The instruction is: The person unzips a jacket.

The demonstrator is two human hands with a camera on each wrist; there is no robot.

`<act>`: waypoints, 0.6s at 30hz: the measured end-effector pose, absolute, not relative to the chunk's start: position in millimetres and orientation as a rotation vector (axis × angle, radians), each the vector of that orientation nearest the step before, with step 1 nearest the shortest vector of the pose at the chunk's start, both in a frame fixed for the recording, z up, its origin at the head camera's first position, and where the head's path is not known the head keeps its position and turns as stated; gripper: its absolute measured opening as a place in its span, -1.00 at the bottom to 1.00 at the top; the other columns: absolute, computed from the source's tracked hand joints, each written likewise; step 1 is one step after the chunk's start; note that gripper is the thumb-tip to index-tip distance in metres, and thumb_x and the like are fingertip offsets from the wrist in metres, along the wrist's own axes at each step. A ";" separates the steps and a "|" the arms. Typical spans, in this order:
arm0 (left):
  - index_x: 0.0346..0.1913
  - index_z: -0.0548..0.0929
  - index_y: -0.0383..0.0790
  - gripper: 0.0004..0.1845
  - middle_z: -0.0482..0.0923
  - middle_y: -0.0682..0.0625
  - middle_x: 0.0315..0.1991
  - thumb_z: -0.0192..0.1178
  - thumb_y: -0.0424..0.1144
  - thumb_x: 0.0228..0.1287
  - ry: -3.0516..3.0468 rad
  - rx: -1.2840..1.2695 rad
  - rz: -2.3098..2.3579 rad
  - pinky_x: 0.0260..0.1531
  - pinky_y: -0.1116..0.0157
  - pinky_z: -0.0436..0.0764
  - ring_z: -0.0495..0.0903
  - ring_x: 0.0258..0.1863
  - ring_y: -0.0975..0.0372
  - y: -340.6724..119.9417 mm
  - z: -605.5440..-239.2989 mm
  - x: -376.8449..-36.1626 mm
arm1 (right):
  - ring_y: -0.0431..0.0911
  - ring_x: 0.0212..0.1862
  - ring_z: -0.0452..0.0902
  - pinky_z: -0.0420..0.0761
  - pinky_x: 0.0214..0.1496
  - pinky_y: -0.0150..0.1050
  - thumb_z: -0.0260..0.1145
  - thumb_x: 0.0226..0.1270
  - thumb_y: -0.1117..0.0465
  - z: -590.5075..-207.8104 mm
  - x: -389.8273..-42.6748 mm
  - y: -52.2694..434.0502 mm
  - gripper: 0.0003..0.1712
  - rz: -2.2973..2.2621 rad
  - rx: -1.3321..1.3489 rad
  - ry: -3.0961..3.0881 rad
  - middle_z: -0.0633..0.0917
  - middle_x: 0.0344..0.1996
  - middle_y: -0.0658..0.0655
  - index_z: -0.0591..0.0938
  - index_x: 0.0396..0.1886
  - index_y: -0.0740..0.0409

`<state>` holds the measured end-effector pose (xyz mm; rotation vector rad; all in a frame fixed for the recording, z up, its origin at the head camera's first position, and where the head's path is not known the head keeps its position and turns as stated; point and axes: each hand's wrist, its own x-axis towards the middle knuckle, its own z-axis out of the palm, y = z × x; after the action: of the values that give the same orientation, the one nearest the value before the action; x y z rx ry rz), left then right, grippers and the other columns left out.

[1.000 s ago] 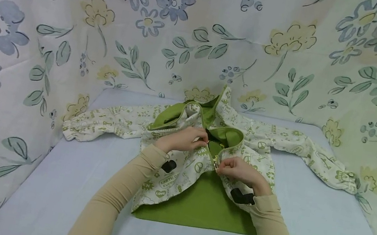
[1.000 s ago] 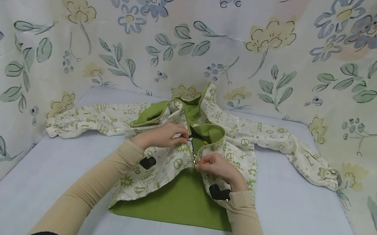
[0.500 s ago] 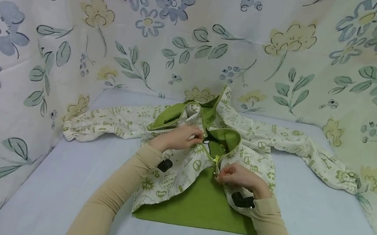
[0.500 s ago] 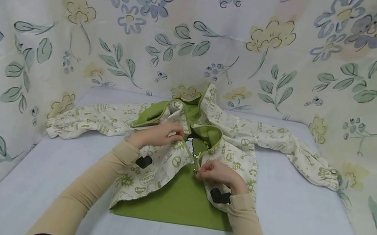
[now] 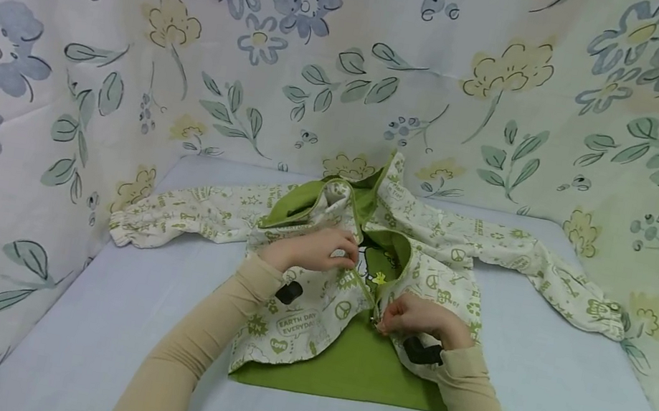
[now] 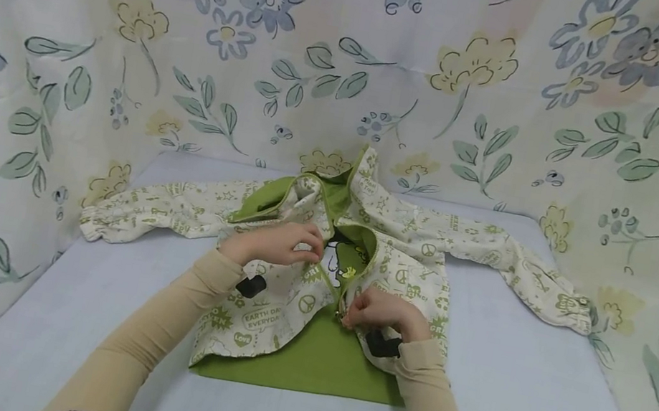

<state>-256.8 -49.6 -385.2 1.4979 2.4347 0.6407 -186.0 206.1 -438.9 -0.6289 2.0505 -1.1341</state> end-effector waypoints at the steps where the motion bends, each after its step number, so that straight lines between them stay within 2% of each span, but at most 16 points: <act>1: -0.18 0.64 -0.11 -0.86 0.45 0.07 -0.16 0.08 -0.22 0.37 2.416 1.513 0.637 -0.14 0.38 0.44 0.42 -0.16 0.29 -48.3 -385.5 -255.7 | -0.27 -0.72 0.10 0.19 -0.64 -0.40 0.24 0.29 0.27 -438.8 -185.3 205.4 -0.69 -1.124 -0.621 2.062 0.41 -0.74 -0.03 0.55 -0.63 0.34; 8: -0.15 0.65 -0.14 -0.83 0.42 0.06 -0.14 0.06 -0.20 0.38 2.360 1.497 0.602 -0.15 0.37 0.43 0.42 -0.15 0.29 -39.5 -389.8 -248.3 | -0.28 -0.75 0.07 0.18 -0.67 -0.41 0.27 0.26 0.26 -441.4 -182.2 201.0 -0.68 -1.043 -0.591 2.150 0.34 -0.81 -0.07 0.57 -0.68 0.27; 13: -0.18 0.65 -0.09 -0.85 0.42 0.07 -0.17 0.08 -0.19 0.37 2.366 1.508 0.580 -0.22 0.40 0.44 0.42 -0.21 0.31 -33.6 -397.6 -244.3 | -0.29 -0.76 0.08 0.22 -0.66 -0.42 0.28 0.22 0.27 -445.5 -182.8 196.5 -0.62 -0.982 -0.607 2.216 0.31 -0.83 -0.09 0.45 -0.78 0.10; 18: -0.19 0.63 -0.09 -0.88 0.41 0.07 -0.19 0.10 -0.21 0.36 2.354 1.482 0.617 -0.27 0.42 0.44 0.42 -0.25 0.31 -29.2 -406.5 -240.6 | -0.27 -0.76 0.05 0.19 -0.66 -0.40 0.13 0.19 0.41 -449.3 -184.3 195.9 -0.58 -0.993 -0.652 2.236 0.24 -0.83 -0.09 0.31 -0.81 0.04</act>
<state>-240.6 -29.2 -406.5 1.4822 2.3545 0.6175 -184.3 195.9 -449.3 -0.6520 2.2363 -0.9931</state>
